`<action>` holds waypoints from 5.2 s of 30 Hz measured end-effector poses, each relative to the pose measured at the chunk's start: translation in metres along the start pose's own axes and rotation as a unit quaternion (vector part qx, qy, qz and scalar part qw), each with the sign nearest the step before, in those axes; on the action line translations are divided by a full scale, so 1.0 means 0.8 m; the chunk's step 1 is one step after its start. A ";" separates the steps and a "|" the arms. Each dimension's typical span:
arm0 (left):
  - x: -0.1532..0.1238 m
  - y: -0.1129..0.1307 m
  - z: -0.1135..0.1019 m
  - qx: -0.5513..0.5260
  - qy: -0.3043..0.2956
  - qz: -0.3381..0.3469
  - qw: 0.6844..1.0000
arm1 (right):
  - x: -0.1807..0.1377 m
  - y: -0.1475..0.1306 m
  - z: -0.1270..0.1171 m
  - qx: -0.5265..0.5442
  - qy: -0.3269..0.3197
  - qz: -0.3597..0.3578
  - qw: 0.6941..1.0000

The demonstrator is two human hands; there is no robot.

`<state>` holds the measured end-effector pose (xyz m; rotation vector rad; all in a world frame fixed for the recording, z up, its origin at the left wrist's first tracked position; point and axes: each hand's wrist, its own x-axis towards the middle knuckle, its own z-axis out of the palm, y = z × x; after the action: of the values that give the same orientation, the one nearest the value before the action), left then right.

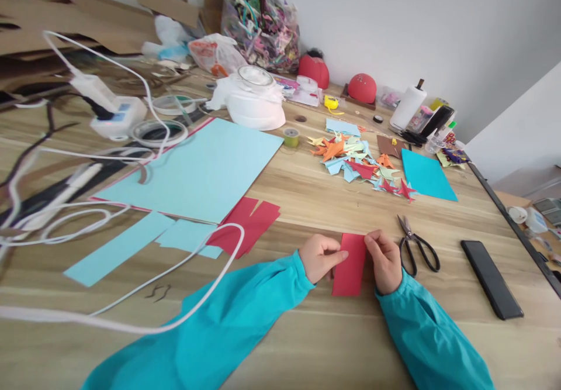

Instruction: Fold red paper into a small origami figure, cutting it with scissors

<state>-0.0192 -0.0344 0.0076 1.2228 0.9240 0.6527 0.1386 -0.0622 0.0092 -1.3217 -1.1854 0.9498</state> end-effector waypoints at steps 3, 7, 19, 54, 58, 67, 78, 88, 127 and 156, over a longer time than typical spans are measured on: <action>-0.001 0.008 -0.002 -0.046 0.007 -0.016 0.999 | -0.001 0.003 0.000 0.009 -0.008 -0.004 1.000; 0.003 0.014 -0.010 -0.145 0.050 -0.040 0.987 | -0.004 0.004 0.000 0.034 -0.036 -0.055 0.997; 0.005 0.009 -0.015 -0.183 0.071 0.094 0.976 | 0.000 0.004 -0.002 0.049 -0.061 -0.117 0.990; -0.012 0.016 -0.008 0.194 0.191 0.362 0.892 | -0.009 -0.011 0.006 -0.043 -0.050 -0.042 0.997; -0.011 0.013 -0.010 0.251 0.194 0.444 0.838 | -0.012 -0.013 0.008 -0.027 -0.106 -0.034 0.993; -0.013 0.007 -0.001 0.266 0.134 0.477 0.827 | -0.014 -0.013 0.008 -0.019 -0.087 -0.048 0.995; 0.002 0.007 -0.008 0.021 0.146 0.185 0.972 | -0.012 -0.015 0.003 -0.161 -0.072 -0.159 0.971; 0.002 0.006 -0.007 0.016 0.155 0.157 0.975 | -0.012 -0.009 0.000 -0.154 -0.071 -0.147 0.975; 0.006 -0.001 -0.005 0.004 0.192 0.212 0.958 | -0.010 -0.006 0.002 -0.095 -0.035 -0.117 0.988; 0.004 0.002 -0.007 0.032 0.179 0.213 0.960 | -0.010 -0.001 0.003 -0.095 -0.040 -0.100 0.990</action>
<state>-0.0223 -0.0283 0.0078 1.4034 0.9886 1.2273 0.1346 -0.0697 0.0093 -1.2941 -1.4704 0.7666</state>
